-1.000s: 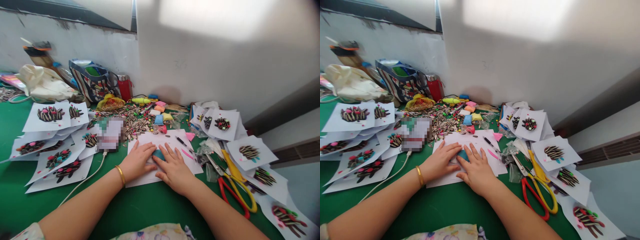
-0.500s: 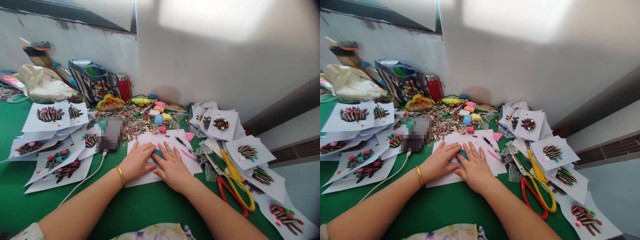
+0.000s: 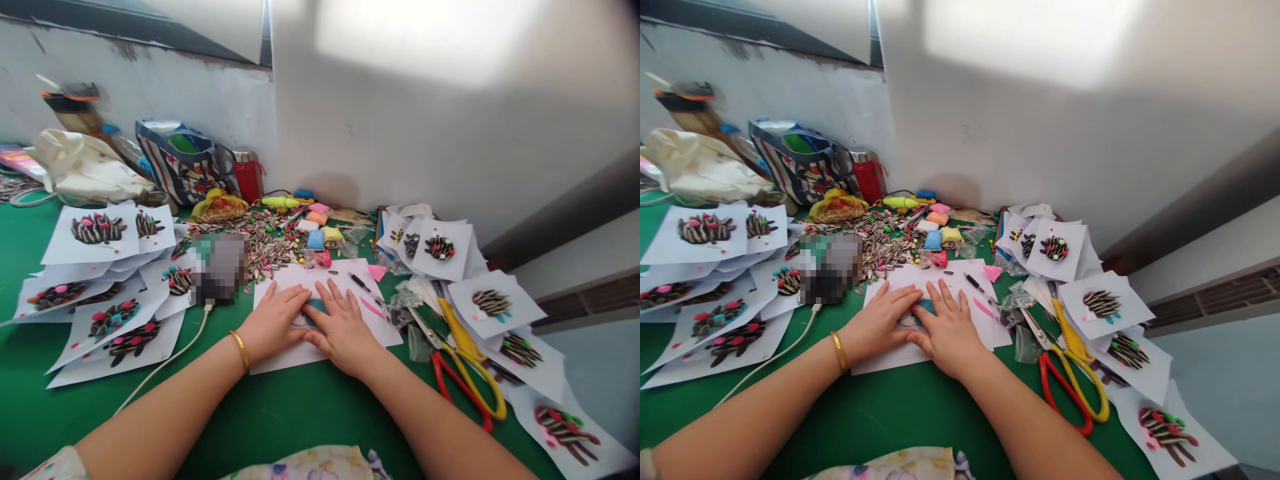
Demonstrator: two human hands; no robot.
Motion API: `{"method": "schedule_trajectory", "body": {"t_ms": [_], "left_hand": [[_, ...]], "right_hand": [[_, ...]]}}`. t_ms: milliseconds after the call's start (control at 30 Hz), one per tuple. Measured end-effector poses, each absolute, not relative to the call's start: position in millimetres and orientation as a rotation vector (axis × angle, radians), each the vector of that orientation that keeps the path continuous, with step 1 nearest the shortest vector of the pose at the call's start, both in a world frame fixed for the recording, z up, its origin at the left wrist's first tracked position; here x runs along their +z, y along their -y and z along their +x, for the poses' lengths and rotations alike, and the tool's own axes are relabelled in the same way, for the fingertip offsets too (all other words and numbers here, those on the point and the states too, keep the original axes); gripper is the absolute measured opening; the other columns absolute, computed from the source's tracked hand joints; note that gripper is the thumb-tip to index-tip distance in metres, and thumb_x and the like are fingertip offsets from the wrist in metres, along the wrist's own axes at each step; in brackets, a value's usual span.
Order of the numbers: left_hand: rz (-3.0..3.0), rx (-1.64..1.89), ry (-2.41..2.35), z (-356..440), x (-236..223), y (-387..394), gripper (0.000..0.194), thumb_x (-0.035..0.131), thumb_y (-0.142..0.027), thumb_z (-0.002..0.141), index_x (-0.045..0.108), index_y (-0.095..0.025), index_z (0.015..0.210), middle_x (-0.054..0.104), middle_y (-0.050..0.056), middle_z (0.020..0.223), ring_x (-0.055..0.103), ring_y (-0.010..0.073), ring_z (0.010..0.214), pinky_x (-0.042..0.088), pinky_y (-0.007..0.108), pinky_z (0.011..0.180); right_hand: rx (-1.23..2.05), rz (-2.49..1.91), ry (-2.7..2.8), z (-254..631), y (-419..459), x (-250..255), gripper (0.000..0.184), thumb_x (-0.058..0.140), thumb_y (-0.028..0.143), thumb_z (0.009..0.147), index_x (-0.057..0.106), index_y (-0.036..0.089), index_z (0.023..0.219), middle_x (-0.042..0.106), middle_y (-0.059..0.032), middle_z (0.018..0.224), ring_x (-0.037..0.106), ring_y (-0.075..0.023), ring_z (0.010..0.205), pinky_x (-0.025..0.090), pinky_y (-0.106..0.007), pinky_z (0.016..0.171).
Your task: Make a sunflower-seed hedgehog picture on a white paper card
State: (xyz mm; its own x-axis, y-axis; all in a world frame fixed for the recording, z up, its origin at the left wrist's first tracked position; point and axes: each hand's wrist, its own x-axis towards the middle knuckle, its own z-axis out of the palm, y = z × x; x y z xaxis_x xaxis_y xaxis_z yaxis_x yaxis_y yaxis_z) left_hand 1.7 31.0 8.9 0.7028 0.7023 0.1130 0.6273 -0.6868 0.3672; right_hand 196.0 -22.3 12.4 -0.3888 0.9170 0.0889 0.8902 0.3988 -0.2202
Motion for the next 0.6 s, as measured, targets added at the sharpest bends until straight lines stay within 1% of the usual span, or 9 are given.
{"method": "schedule_trajectory", "body": {"t_ms": [133,200,300,433,600], "left_hand": [[2.616,0.392,-1.034,0.9,7.2,-31.6,0.069,0.061,-0.055,0.084,0.043,-0.019,0.14,0.05,0.016,0.143,0.041,0.0292,0.136,0.016,0.059,0.116],[2.622,0.387,-1.035,0.8,7.0,-31.8,0.07,0.062,-0.055,0.083,0.043,-0.018,0.139,0.051,0.016,0.142,0.041,0.0293,0.136,0.017,0.059,0.117],[2.632,0.377,-1.033,0.6,7.4,-32.0,0.071,0.063,-0.056,0.081,0.045,-0.018,0.139,0.051,0.016,0.142,0.042,0.0298,0.136,0.018,0.059,0.116],[2.64,0.373,-1.022,0.1,8.9,-31.7,0.067,0.063,-0.052,0.083,0.046,-0.02,0.139,0.051,0.015,0.142,0.042,0.0295,0.136,0.017,0.059,0.117],[2.649,0.301,-1.013,-0.2,12.4,-31.1,0.062,0.065,-0.046,0.083,0.048,-0.022,0.138,0.047,0.014,0.146,0.039,0.0308,0.137,0.013,0.063,0.115]], "right_hand": [[0.16,-1.627,2.406,201.0,22.7,15.0,0.051,0.04,0.054,0.095,0.048,0.03,0.14,0.019,-0.0083,0.16,0.006,-0.0308,0.148,0.012,-0.062,0.114],[0.166,-1.618,2.416,201.6,23.5,15.3,0.049,0.041,0.054,0.095,0.052,0.031,0.137,0.021,-0.0081,0.16,0.007,-0.0313,0.148,0.012,-0.062,0.114],[0.187,-1.597,2.437,200.7,24.3,15.0,0.049,0.042,0.055,0.095,0.053,0.031,0.136,0.023,-0.0077,0.159,0.009,-0.0315,0.148,0.012,-0.063,0.113],[0.188,-1.622,2.422,203.2,23.2,15.3,0.049,0.041,0.054,0.095,0.051,0.03,0.137,0.023,-0.0078,0.159,0.009,-0.0303,0.148,0.012,-0.062,0.114],[0.214,-1.692,2.412,210.2,20.9,14.1,0.052,0.039,0.055,0.095,0.05,0.028,0.139,0.023,-0.0094,0.159,0.008,-0.0309,0.148,0.013,-0.064,0.113]]}}
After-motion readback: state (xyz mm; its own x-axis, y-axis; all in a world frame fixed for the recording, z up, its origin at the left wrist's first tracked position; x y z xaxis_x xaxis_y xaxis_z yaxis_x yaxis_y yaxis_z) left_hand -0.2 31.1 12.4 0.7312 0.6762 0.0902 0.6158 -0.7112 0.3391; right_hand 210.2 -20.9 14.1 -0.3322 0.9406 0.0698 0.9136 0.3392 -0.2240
